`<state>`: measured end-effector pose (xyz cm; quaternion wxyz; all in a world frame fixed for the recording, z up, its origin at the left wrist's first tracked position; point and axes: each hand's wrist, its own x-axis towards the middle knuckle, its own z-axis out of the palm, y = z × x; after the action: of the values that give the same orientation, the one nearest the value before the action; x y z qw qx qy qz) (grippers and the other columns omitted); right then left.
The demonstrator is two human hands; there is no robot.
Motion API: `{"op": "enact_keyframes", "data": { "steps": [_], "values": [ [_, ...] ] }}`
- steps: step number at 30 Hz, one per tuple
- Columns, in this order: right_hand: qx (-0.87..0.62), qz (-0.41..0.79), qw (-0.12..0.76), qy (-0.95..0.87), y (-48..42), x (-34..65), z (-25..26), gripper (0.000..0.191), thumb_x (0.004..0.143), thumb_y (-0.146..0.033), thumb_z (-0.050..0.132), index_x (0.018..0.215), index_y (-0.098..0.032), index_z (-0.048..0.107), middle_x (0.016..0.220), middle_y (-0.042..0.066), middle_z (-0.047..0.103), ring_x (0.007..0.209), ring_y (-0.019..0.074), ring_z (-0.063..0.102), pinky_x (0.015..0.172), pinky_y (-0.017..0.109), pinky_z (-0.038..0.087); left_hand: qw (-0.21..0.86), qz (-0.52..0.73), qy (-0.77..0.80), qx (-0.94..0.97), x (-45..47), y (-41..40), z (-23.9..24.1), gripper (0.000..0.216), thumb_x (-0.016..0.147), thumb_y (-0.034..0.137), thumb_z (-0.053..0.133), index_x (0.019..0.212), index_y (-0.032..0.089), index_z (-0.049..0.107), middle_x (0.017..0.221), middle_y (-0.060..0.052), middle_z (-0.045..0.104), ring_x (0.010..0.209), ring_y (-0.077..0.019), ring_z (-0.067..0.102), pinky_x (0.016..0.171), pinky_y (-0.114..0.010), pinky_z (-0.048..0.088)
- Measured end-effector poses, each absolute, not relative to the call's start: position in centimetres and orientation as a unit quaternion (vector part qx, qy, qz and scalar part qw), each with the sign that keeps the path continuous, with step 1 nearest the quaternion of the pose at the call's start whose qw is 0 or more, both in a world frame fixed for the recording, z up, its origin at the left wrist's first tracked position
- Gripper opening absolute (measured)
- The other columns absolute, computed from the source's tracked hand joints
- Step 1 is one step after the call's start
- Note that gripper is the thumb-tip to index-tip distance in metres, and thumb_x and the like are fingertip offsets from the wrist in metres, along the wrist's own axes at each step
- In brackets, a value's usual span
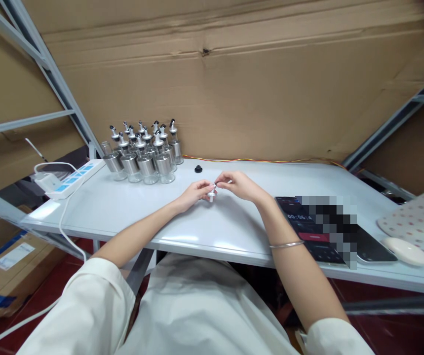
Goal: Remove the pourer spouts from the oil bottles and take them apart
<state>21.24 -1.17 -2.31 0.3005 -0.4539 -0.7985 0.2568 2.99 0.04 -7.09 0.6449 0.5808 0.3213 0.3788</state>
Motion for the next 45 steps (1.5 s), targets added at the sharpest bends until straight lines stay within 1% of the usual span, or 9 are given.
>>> {"op": "enact_keyframes", "data": {
  "steps": [3, 6, 11, 16, 22, 29, 37, 41, 45],
  "values": [
    [-0.465, 0.263, 0.284, -0.796, -1.1, 21.3, -2.3, 0.013, 0.077, -0.021, 0.055, 0.078, -0.014, 0.066, 0.077, 0.006, 0.07, 0.07, 0.0153, 0.06, 0.069, 0.027, 0.045, 0.646, 0.377, 0.323, 0.581, 3.0, 0.0, -7.1, 0.045, 0.062, 0.047, 0.076, 0.084, 0.011, 0.06, 0.081, -0.004, 0.064, 0.072, -0.0119, 0.059, 0.07, -0.028, 0.044],
    [-0.468, 0.269, 0.286, -0.792, -1.1, 21.2, -2.3, 0.013, 0.075, -0.022, 0.057, 0.078, -0.013, 0.068, 0.075, 0.006, 0.07, 0.068, 0.015, 0.059, 0.067, 0.026, 0.045, 0.645, 0.376, 0.325, 0.581, 3.0, 0.0, -7.0, 0.045, 0.062, 0.047, 0.076, 0.085, 0.011, 0.06, 0.081, -0.004, 0.064, 0.073, -0.0118, 0.059, 0.07, -0.028, 0.043],
    [-0.466, 0.292, 0.284, -0.786, -1.3, 21.4, -2.2, 0.015, 0.074, -0.026, 0.06, 0.076, -0.014, 0.07, 0.071, 0.005, 0.069, 0.066, 0.0152, 0.059, 0.063, 0.025, 0.045, 0.639, 0.37, 0.323, 0.592, 2.9, -0.2, -6.7, 0.044, 0.062, 0.046, 0.076, 0.083, 0.011, 0.061, 0.08, -0.004, 0.063, 0.073, -0.011, 0.057, 0.069, -0.026, 0.042],
    [-0.47, 0.297, 0.274, -0.785, -1.4, 21.4, -2.0, 0.022, 0.074, -0.034, 0.061, 0.073, -0.014, 0.07, 0.066, 0.005, 0.067, 0.062, 0.0141, 0.056, 0.059, 0.025, 0.042, 0.634, 0.361, 0.321, 0.604, 2.8, -0.1, -6.8, 0.042, 0.064, 0.046, 0.075, 0.084, 0.011, 0.061, 0.082, -0.004, 0.063, 0.074, -0.0111, 0.056, 0.069, -0.026, 0.041],
    [-0.474, 0.294, 0.253, -0.791, -1.5, 21.3, -1.9, 0.027, 0.074, -0.04, 0.059, 0.068, -0.014, 0.063, 0.061, 0.003, 0.061, 0.059, 0.0123, 0.051, 0.058, 0.024, 0.039, 0.63, 0.354, 0.323, 0.611, 2.7, 0.0, -7.0, 0.042, 0.065, 0.046, 0.074, 0.085, 0.012, 0.061, 0.081, -0.004, 0.063, 0.074, -0.0114, 0.056, 0.071, -0.027, 0.041],
    [-0.48, 0.283, 0.215, -0.802, -1.9, 21.2, -1.7, 0.027, 0.079, -0.038, 0.051, 0.062, -0.017, 0.052, 0.057, 0.001, 0.057, 0.053, 0.01, 0.044, 0.055, 0.023, 0.032, 0.629, 0.35, 0.325, 0.614, 2.7, -0.2, -6.9, 0.043, 0.063, 0.047, 0.075, 0.085, 0.011, 0.062, 0.079, -0.004, 0.063, 0.072, -0.0113, 0.057, 0.074, -0.028, 0.041],
    [-0.47, 0.301, 0.185, -0.809, -1.8, 21.2, -1.8, 0.027, 0.081, -0.038, 0.046, 0.061, -0.019, 0.048, 0.055, 0.0, 0.056, 0.055, 0.0117, 0.049, 0.06, 0.024, 0.037, 0.618, 0.348, 0.327, 0.625, 2.8, -0.4, -6.8, 0.044, 0.061, 0.048, 0.076, 0.082, 0.012, 0.063, 0.078, -0.003, 0.064, 0.072, -0.0117, 0.057, 0.076, -0.029, 0.041],
    [-0.472, 0.321, 0.176, -0.802, -1.9, 20.9, -1.6, 0.031, 0.082, -0.038, 0.046, 0.057, -0.019, 0.046, 0.05, -0.003, 0.051, 0.049, 0.0109, 0.047, 0.06, 0.025, 0.038, 0.621, 0.347, 0.331, 0.62, 2.7, -0.2, -6.9, 0.044, 0.062, 0.047, 0.076, 0.083, 0.011, 0.062, 0.08, -0.004, 0.065, 0.072, -0.0117, 0.057, 0.076, -0.029, 0.041],
    [-0.494, 0.31, 0.162, -0.796, -2.1, 20.6, -1.6, 0.037, 0.085, -0.036, 0.042, 0.052, -0.02, 0.043, 0.045, -0.004, 0.046, 0.043, 0.0099, 0.043, 0.057, 0.025, 0.037, 0.62, 0.343, 0.323, 0.627, 2.6, -0.2, -7.1, 0.042, 0.064, 0.045, 0.075, 0.086, 0.011, 0.062, 0.08, -0.003, 0.065, 0.071, -0.0106, 0.057, 0.076, -0.029, 0.041]
  ]
}}
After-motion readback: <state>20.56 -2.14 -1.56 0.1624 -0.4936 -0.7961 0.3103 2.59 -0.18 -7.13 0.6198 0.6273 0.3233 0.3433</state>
